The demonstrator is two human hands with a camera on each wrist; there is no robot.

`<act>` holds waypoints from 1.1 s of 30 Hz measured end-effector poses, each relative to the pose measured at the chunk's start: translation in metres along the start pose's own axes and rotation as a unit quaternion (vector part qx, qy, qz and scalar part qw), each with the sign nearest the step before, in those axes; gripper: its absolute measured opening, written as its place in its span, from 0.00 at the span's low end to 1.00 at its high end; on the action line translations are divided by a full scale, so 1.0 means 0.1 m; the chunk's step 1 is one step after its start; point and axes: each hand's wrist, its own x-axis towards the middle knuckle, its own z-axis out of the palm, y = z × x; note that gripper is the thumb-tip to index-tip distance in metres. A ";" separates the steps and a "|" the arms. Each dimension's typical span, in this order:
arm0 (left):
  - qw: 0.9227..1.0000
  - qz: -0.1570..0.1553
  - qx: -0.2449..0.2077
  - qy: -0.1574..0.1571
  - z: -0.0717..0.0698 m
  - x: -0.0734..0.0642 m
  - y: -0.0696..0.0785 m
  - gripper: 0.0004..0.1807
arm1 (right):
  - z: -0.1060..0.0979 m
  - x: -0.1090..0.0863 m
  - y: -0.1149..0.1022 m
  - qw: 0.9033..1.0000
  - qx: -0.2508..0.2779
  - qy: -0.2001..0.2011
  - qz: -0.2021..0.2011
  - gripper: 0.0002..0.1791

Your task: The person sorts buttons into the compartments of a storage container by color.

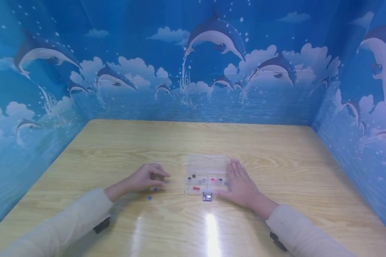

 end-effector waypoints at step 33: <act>0.998 0.034 0.060 0.007 -0.10 -0.23 -0.24 0.12 | -0.01 0.01 -0.01 1.000 0.003 -0.005 0.005 0.57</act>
